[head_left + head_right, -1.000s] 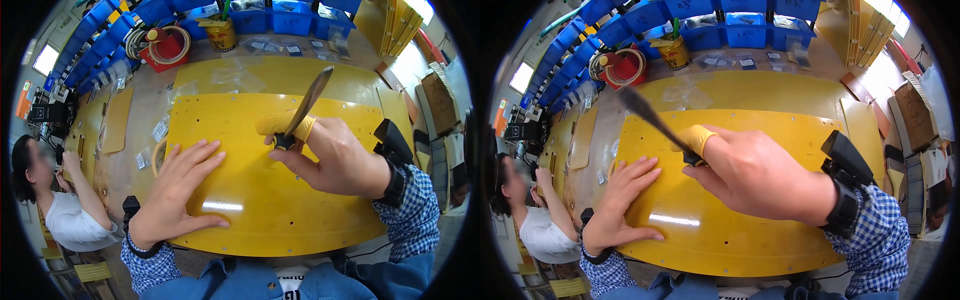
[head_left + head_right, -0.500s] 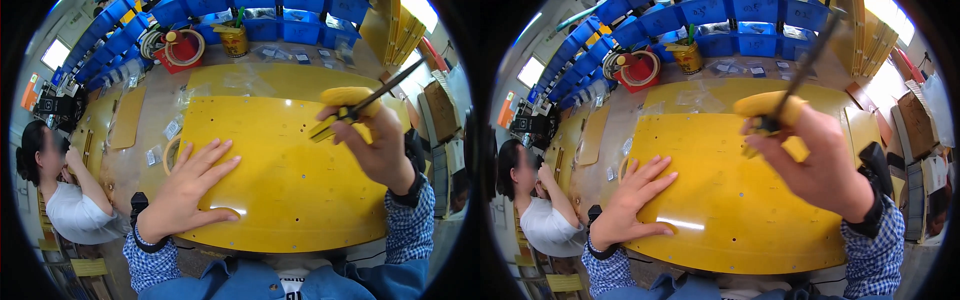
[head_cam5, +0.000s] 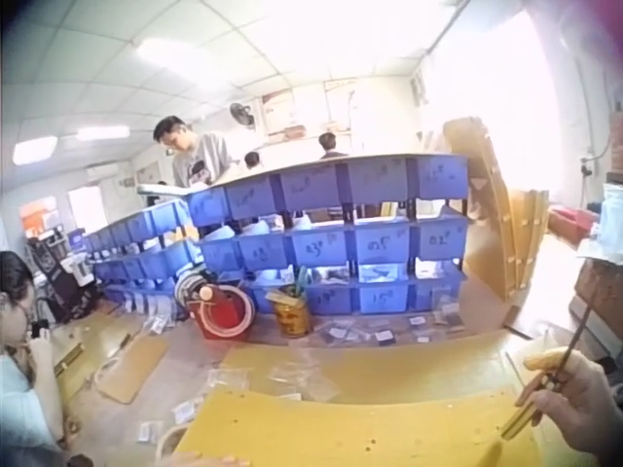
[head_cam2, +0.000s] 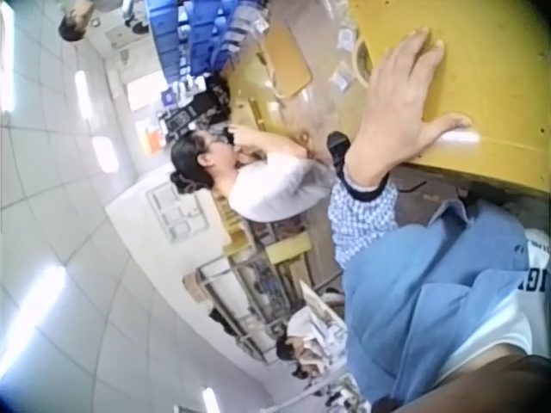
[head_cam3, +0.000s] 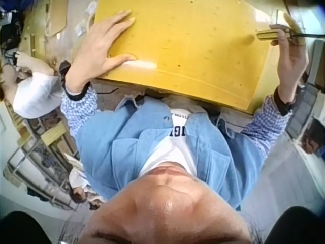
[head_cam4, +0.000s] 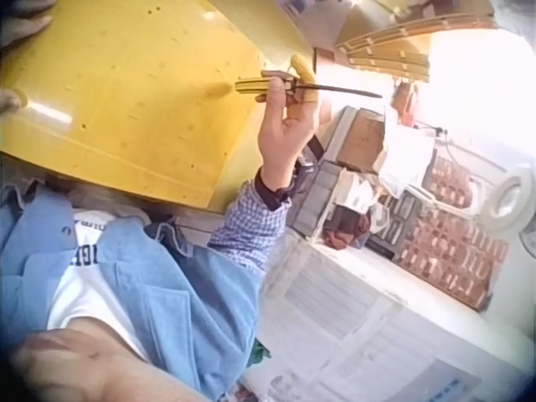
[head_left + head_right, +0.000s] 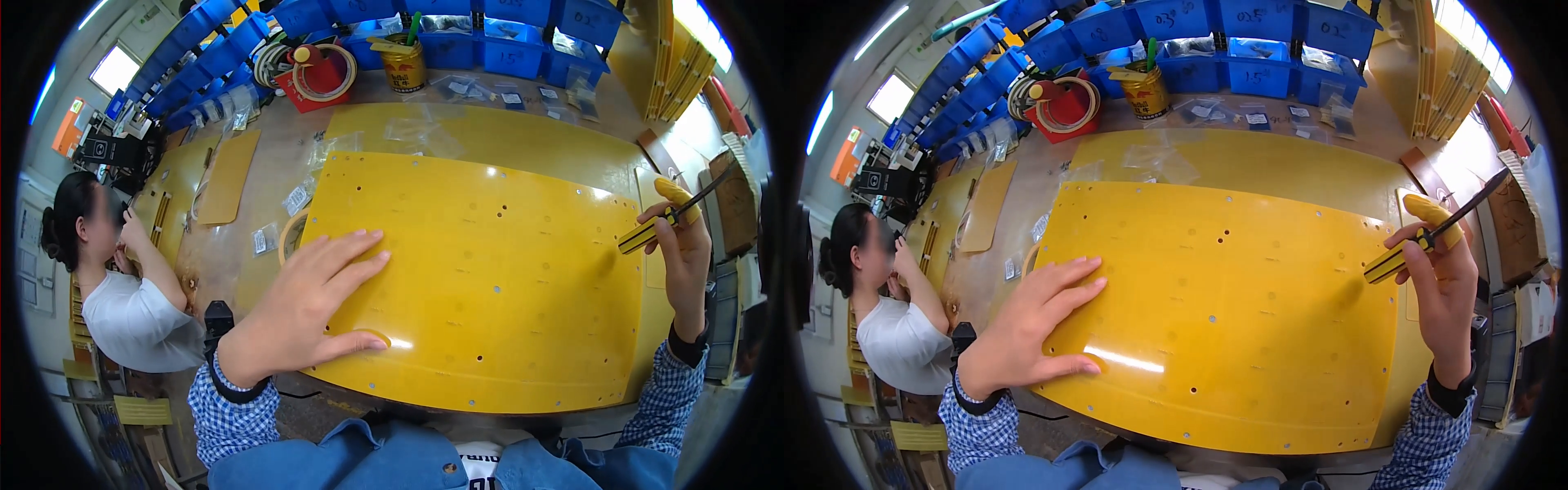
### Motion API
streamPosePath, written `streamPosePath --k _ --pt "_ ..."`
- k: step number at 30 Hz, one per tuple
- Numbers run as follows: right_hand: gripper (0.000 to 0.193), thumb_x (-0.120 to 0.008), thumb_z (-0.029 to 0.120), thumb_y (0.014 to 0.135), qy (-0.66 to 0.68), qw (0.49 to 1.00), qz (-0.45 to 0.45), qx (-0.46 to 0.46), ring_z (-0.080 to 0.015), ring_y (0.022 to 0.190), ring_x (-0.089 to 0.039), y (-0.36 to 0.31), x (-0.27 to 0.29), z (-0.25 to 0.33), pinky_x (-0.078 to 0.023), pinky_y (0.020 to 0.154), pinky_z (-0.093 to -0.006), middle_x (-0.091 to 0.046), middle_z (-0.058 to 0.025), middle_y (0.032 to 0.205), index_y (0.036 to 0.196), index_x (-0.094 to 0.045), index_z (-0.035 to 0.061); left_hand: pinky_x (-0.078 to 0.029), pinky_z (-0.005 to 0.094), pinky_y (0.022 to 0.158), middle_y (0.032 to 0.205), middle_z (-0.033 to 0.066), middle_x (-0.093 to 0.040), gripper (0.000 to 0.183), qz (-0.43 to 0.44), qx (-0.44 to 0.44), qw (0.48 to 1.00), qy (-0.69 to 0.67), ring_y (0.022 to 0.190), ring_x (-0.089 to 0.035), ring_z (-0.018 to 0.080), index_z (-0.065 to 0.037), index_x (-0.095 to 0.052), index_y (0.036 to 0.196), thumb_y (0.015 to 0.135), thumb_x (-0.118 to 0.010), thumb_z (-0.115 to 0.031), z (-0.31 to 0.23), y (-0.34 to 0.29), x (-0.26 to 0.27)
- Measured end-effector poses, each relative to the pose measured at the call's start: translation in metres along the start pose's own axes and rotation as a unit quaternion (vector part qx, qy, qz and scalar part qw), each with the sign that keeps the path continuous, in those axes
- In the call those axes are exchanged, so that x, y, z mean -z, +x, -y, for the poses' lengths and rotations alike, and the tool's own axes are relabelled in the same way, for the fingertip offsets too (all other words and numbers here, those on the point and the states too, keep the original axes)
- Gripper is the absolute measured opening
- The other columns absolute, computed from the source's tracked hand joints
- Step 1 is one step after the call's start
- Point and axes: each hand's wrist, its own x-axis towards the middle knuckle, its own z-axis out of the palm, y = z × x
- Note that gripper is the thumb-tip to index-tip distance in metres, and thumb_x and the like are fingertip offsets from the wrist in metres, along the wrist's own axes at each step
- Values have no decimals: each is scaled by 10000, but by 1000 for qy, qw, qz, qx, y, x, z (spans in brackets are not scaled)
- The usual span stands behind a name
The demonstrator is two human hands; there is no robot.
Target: The person uses a screwdriver to press into holes on a yellow board, turns the board over, and then removes a metal component from a small plastic bag to press it into the board by hand.
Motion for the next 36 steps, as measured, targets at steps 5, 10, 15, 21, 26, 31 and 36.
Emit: streamPosePath --k 5,10,15,21,26,31,36 --pt "354 -519 82 1001 34 999 -6 15 -79 817 -614 -2 2 -5 -489 636 -186 -646 -85 993 1339 -491 -19 -372 448 1065 1371 207 -475 772 -4 23 1000 14 1248 -472 377 1 -487 1373 798 -744 -446 -10 12 3" --pt "365 -533 77 990 58 998 -15 26 -84 832 -620 -5 2 -2 -494 644 -190 -654 -91 994 1339 -491 -22 -379 447 1054 1326 213 -479 749 13 33 997 64 1214 -474 392 15 -496 1355 806 -736 -435 -21 20 3" --pt "363 -538 79 987 66 997 0 34 -81 842 -619 -5 1 -2 -494 648 -190 -662 -87 999 1334 -497 -20 -361 468 1074 1352 220 -476 713 7 58 988 141 1242 -464 400 -3 -504 1352 817 -724 -419 -28 24 3" --pt "339 -534 68 986 83 995 7 49 -80 820 -619 -5 0 0 -498 654 -198 -668 -88 989 1312 -505 -21 -312 512 1117 1391 199 -468 715 12 -35 988 151 1298 -446 355 -29 -478 1385 853 -667 -467 -50 55 -12" --pt "329 -539 68 984 71 996 5 49 -85 832 -627 -7 2 1 -505 658 -206 -667 -87 976 1298 -507 -25 -292 517 1126 1413 187 -457 728 34 -22 985 165 1306 -443 341 -36 -463 1406 864 -643 -488 -56 56 -14" --pt "361 -562 101 985 49 998 -16 32 -98 842 -648 -3 7 -3 -504 639 -210 -666 -94 941 1307 -479 -39 -274 514 1134 1434 184 -439 732 36 -11 984 174 1317 -430 344 -36 -446 1423 880 -615 -496 -53 53 -22" --pt "409 -594 152 983 1 996 -90 -1 -67 684 -570 -1 15 -21 -455 598 -192 -627 -51 820 1305 -464 -64 -281 507 1128 1467 192 -402 765 40 -3 977 208 1325 -409 372 -36 -412 1450 895 -556 -542 -54 51 -24"
